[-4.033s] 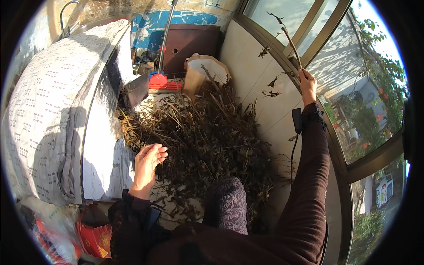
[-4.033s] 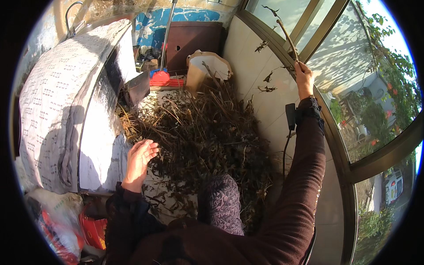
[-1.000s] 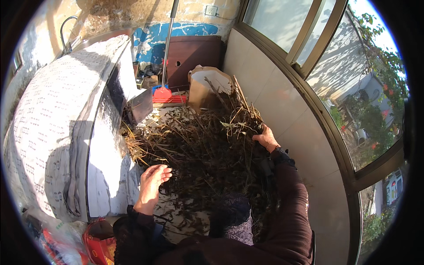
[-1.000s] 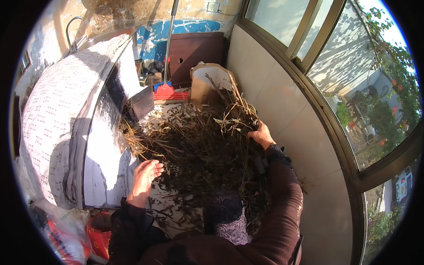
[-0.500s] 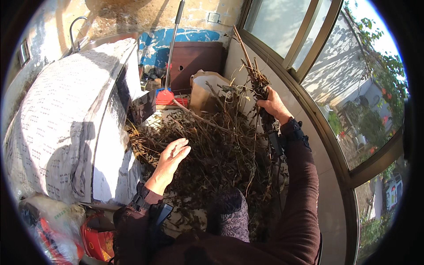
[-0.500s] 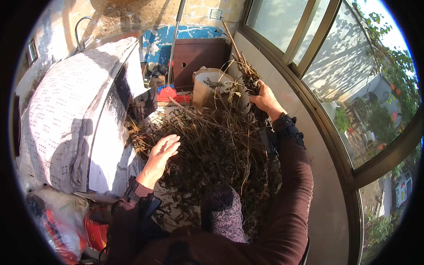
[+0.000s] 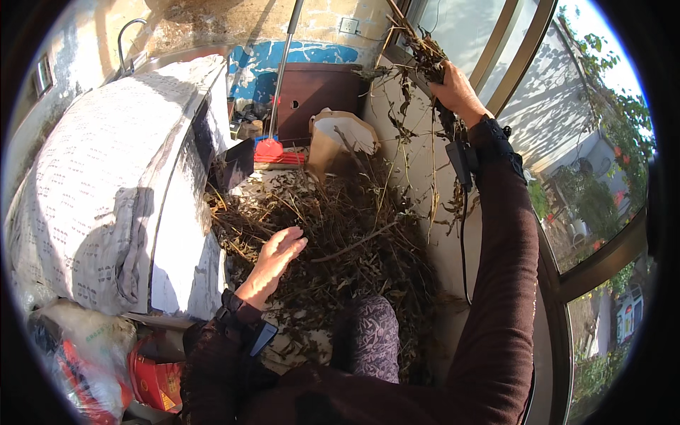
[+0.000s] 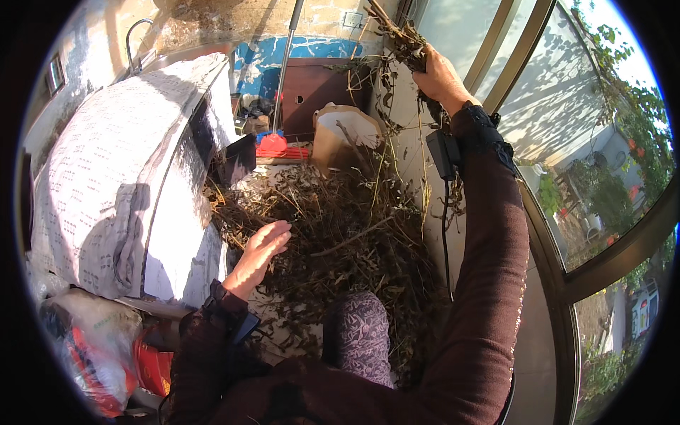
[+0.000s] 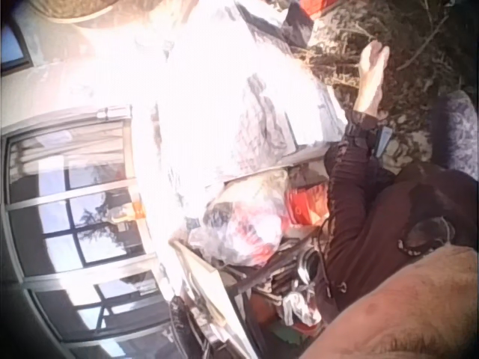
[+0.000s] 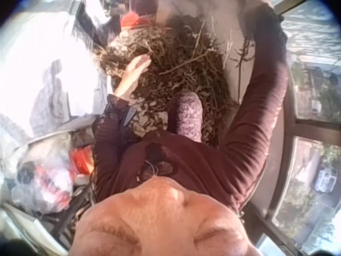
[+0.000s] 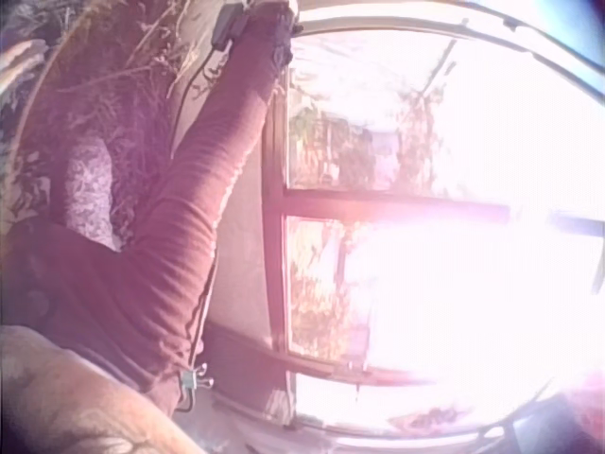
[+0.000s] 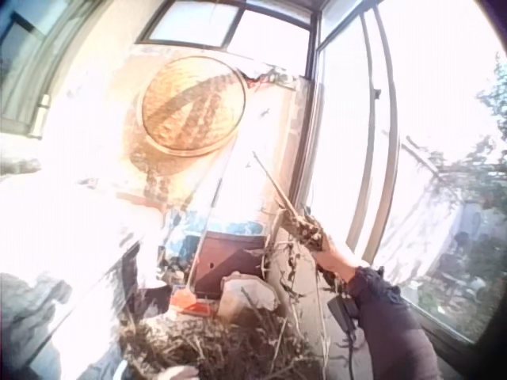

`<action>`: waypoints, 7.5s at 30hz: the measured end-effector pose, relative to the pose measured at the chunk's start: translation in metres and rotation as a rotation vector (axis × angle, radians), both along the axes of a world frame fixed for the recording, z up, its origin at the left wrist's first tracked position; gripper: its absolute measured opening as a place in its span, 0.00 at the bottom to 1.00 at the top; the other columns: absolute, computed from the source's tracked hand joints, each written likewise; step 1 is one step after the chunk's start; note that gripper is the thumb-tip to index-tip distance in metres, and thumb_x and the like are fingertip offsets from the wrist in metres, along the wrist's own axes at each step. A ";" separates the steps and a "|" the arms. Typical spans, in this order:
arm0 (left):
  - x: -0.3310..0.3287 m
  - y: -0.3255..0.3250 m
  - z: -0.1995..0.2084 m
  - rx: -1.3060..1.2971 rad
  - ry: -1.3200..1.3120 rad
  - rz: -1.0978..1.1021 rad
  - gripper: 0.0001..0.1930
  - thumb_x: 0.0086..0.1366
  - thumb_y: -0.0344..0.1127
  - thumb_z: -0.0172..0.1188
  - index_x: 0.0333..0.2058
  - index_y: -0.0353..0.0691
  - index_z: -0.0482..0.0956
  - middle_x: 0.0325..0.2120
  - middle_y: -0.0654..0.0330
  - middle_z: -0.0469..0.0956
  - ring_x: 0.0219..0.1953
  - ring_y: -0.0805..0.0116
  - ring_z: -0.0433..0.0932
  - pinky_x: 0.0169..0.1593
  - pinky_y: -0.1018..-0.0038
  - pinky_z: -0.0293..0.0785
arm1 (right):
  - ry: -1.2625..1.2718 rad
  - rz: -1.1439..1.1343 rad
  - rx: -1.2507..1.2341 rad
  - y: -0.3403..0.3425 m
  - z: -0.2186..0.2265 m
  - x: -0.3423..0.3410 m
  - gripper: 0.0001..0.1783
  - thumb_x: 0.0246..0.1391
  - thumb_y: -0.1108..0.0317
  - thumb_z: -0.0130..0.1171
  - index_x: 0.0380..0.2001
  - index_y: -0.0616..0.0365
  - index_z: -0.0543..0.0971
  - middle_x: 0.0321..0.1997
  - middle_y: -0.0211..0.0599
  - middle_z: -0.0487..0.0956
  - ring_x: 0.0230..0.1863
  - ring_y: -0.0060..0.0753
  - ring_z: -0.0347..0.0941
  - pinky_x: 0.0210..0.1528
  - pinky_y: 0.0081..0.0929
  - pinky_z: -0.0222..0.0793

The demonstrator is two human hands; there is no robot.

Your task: The person walks to a corner of a sunroom and kneels beside a metal stove. They repeatedly pick up handfuls of dry twigs and branches from a pile on the floor and place them into the stove's firebox to feed the fire.

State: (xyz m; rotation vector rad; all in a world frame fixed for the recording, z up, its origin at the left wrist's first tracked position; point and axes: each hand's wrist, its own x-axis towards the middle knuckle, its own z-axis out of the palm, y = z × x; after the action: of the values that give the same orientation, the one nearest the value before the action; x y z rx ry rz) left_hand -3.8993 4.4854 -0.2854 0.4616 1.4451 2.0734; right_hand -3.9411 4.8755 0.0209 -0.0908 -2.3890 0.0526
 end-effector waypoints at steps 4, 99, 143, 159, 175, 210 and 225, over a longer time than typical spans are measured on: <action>-0.007 -0.014 0.004 0.009 0.011 0.029 0.31 0.66 0.43 0.60 0.62 0.37 0.61 0.61 0.54 0.64 0.62 0.63 0.64 0.61 0.66 0.65 | -0.037 0.037 0.074 -0.018 -0.001 -0.020 0.33 0.44 0.68 0.61 0.55 0.68 0.65 0.50 0.61 0.73 0.55 0.59 0.68 0.57 0.41 0.66; -0.004 -0.040 -0.111 -0.453 -0.675 0.507 0.12 0.72 0.45 0.48 0.41 0.42 0.67 0.28 0.62 0.71 0.23 0.72 0.69 0.24 0.71 0.65 | -0.686 -0.042 0.282 -0.158 -0.336 -0.099 0.22 0.54 0.67 0.55 0.51 0.64 0.71 0.50 0.46 0.73 0.52 0.44 0.70 0.49 0.37 0.71; -0.024 -0.077 -0.077 0.011 -0.616 0.670 0.24 0.67 0.25 0.50 0.61 0.35 0.60 0.53 0.53 0.71 0.48 0.62 0.73 0.50 0.65 0.72 | -0.529 0.812 -0.230 -0.360 -0.490 -0.308 0.19 0.41 0.69 0.56 0.40 0.65 0.76 0.39 0.55 0.77 0.44 0.57 0.72 0.52 0.45 0.66; -0.023 -0.072 -0.083 0.118 -0.601 0.720 0.17 0.67 0.23 0.49 0.55 0.38 0.66 0.48 0.55 0.74 0.45 0.64 0.75 0.47 0.66 0.74 | -0.881 0.462 -0.371 -0.240 -0.379 -0.204 0.70 0.36 0.25 0.62 0.69 0.63 0.47 0.70 0.59 0.54 0.72 0.55 0.48 0.70 0.42 0.47; -0.024 -0.070 -0.068 0.018 -0.627 0.651 0.20 0.68 0.26 0.50 0.57 0.36 0.61 0.51 0.54 0.73 0.47 0.63 0.75 0.48 0.67 0.71 | -0.856 0.424 -0.198 -0.223 -0.499 -0.177 0.43 0.49 0.46 0.62 0.65 0.52 0.63 0.56 0.47 0.75 0.58 0.52 0.66 0.62 0.41 0.58; -0.063 -0.047 -0.092 0.269 -0.414 0.811 0.16 0.63 0.17 0.55 0.49 0.31 0.69 0.43 0.54 0.77 0.50 0.58 0.76 0.54 0.73 0.71 | -1.573 0.751 -0.870 -0.265 -0.379 -0.049 0.16 0.63 0.65 0.54 0.53 0.54 0.75 0.29 0.29 0.81 0.20 0.19 0.71 0.25 0.23 0.70; -0.037 -0.076 -0.043 0.122 -0.537 0.656 0.29 0.66 0.35 0.55 0.62 0.32 0.56 0.56 0.50 0.69 0.60 0.57 0.67 0.63 0.62 0.57 | -0.750 0.476 -0.167 -0.288 -0.437 -0.204 0.26 0.56 0.72 0.49 0.59 0.63 0.67 0.38 0.53 0.80 0.40 0.52 0.77 0.41 0.38 0.74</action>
State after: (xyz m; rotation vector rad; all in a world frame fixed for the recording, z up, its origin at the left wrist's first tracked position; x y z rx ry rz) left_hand -3.9362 4.4097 -0.3285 -0.5768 1.2319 2.5147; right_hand -4.1454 4.5880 -0.4162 0.4598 -3.0941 0.5220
